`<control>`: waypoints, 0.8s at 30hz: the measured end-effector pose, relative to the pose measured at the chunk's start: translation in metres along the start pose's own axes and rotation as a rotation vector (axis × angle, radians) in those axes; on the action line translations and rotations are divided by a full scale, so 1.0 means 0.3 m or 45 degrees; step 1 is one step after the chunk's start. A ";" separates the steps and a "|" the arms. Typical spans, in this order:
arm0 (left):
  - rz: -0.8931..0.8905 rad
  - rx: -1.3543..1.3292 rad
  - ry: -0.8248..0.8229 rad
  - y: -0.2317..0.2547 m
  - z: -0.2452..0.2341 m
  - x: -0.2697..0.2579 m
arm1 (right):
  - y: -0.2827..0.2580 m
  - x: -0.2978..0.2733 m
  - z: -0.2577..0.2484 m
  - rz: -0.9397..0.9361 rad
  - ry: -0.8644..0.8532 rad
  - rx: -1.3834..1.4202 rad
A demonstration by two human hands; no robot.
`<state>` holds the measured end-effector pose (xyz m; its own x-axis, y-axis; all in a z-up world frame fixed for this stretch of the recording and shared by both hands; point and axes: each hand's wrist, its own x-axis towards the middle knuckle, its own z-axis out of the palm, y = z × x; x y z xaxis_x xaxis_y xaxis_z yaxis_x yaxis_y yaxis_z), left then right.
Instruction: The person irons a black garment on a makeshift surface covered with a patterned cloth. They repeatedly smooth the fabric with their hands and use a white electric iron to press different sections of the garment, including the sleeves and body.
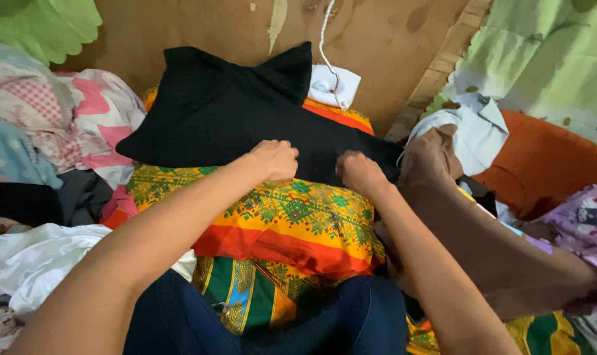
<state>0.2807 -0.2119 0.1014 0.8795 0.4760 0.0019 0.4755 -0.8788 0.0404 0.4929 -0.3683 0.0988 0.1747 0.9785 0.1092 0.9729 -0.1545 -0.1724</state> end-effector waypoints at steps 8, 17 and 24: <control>-0.622 0.150 0.033 0.033 -0.025 -0.075 | -0.107 0.259 0.244 -0.085 0.315 0.141; -0.978 -0.406 -0.024 -0.207 -0.107 -0.160 | 0.066 0.260 0.255 0.516 0.081 0.147; -1.068 -0.318 0.735 -0.665 0.124 -0.102 | -0.185 0.347 0.227 0.217 0.443 -0.270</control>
<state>0.1597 -0.0525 0.0562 0.0947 0.9314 0.3515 0.8527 -0.2581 0.4541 0.4466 -0.2486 0.0529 0.3408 0.8382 0.4259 0.9290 -0.3698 -0.0156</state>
